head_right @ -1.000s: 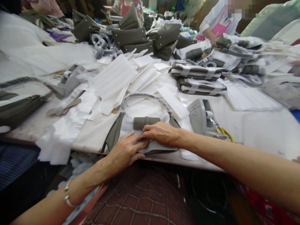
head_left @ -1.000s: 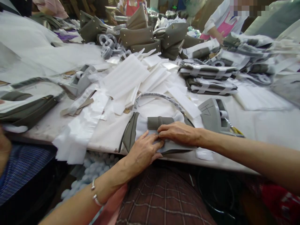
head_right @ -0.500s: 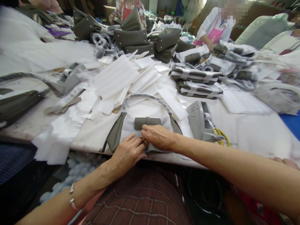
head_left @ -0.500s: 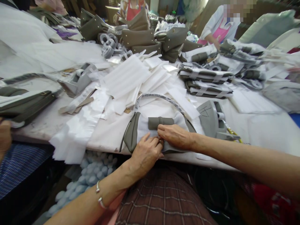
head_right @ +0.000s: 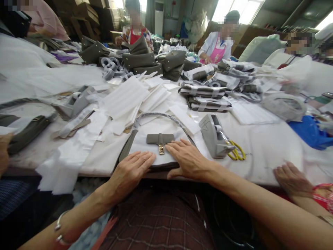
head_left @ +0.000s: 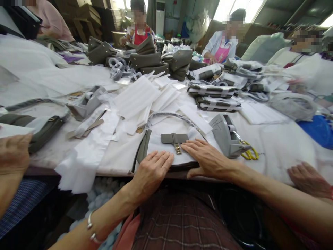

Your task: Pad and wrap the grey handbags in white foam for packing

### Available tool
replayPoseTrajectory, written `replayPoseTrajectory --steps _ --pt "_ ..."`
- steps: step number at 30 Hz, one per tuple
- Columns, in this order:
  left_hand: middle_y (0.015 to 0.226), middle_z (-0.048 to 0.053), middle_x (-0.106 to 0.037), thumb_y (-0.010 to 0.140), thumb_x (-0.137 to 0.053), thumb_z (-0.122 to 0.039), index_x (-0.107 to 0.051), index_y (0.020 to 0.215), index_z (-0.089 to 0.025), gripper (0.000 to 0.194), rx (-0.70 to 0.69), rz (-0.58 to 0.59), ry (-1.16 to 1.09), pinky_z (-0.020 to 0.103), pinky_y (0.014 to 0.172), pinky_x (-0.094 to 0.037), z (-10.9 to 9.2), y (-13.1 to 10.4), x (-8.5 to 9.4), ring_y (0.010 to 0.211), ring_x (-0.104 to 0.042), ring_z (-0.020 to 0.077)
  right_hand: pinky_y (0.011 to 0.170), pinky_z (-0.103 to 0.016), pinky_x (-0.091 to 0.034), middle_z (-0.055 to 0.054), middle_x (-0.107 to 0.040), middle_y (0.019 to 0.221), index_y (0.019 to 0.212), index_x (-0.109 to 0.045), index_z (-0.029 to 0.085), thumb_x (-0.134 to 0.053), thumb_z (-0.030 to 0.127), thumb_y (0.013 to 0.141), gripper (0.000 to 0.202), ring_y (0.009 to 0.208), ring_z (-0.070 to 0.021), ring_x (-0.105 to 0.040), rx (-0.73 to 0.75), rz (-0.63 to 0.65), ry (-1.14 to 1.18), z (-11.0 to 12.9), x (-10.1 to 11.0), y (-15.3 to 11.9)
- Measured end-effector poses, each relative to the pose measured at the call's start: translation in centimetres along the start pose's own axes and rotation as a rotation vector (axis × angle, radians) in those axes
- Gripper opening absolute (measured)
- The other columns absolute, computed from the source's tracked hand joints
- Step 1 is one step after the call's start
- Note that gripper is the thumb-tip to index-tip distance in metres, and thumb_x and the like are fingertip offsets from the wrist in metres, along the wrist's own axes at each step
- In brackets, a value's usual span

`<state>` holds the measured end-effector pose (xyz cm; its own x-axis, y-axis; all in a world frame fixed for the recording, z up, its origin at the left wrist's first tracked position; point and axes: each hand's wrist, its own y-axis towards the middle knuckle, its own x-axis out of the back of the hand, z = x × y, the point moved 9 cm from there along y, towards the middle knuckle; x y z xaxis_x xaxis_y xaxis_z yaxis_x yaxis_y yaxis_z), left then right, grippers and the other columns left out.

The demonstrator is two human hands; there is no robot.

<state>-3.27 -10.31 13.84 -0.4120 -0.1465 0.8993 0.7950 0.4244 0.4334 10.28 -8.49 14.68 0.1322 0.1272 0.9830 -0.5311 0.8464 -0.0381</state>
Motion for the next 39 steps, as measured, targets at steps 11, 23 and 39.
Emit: replayPoseTrajectory --steps 11,23,39 --pt "0.094 0.007 -0.068 0.087 -0.051 0.0 -0.052 0.129 -0.011 0.044 0.054 0.208 0.19 0.033 0.069 -0.057 2.0 2.4 -2.5 0.08 -0.067 0.0213 0.1 -0.048 -0.052 -0.017 -0.066 0.128 0.132 -0.058 0.013 -0.046 0.012 0.096 0.038 0.119 -0.0279 -0.062 0.109 -0.29 -0.289 -0.5 -3.0 0.9" --pt "0.138 0.016 -0.059 0.096 -0.029 -0.008 -0.051 0.137 -0.006 0.047 0.109 -0.075 0.27 0.037 0.111 -0.043 1.0 0.7 -4.8 0.13 -0.053 0.024 0.104 -0.046 -0.051 -0.009 -0.065 0.132 0.141 -0.053 0.02 -0.038 0.003 0.091 0.054 0.123 -0.025 -0.061 0.219 -0.408 -0.341 -2.1 -1.9 -3.1" --pt "0.152 0.011 -0.045 0.098 -0.045 -0.041 -0.034 0.152 -0.026 0.057 0.063 -0.059 0.201 0.045 0.112 -0.042 0.5 -0.1 -5.2 0.135 -0.049 0.0268 0.096 -0.048 -0.048 -0.01 -0.057 0.142 0.148 -0.044 0.017 -0.051 0.035 0.084 0.067 0.128 -0.0326 -0.055 0.282 -0.545 -0.461 3.7 -1.0 -0.8"
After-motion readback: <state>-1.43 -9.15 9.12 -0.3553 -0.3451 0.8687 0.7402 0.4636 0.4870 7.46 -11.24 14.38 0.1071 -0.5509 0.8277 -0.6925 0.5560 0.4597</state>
